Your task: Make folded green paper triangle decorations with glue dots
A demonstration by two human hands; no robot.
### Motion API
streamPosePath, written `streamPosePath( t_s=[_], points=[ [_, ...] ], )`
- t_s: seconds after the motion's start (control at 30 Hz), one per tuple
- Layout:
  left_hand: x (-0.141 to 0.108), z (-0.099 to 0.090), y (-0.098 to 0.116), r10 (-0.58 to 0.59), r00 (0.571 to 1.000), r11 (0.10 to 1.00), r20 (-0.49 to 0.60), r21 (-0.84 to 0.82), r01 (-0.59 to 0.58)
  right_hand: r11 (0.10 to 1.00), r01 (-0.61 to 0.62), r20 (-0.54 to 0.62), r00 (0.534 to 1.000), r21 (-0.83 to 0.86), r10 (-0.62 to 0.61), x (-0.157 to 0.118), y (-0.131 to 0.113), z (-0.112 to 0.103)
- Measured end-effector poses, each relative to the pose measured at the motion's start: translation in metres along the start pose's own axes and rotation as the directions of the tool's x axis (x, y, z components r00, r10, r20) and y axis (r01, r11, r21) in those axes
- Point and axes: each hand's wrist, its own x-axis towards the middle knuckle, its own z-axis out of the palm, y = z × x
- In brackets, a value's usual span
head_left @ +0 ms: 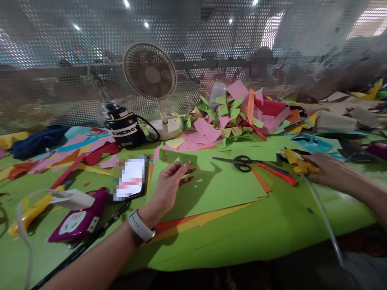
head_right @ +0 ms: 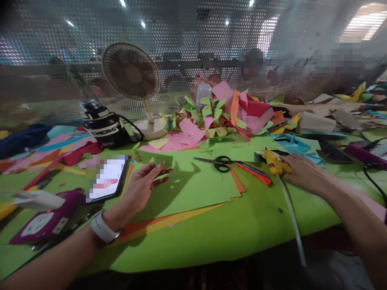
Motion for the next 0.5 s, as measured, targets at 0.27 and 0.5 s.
streamPosePath(
  t_s=[0.27, 0.5],
  points=[
    [0.002, 0.000, 0.001, -0.008, 0.998, 0.999, -0.067, -0.054, 0.004, 0.994, -0.040, -0.111, 0.993, 0.101, 0.051, -0.002, -0.002, -0.001],
    [0.002, 0.001, -0.002, 0.021, 0.995, 0.997, -0.100, -0.067, -0.028, 0.826, -0.057, -0.352, 0.886, 0.561, 0.301, -0.009, -0.023, -0.020]
  ],
)
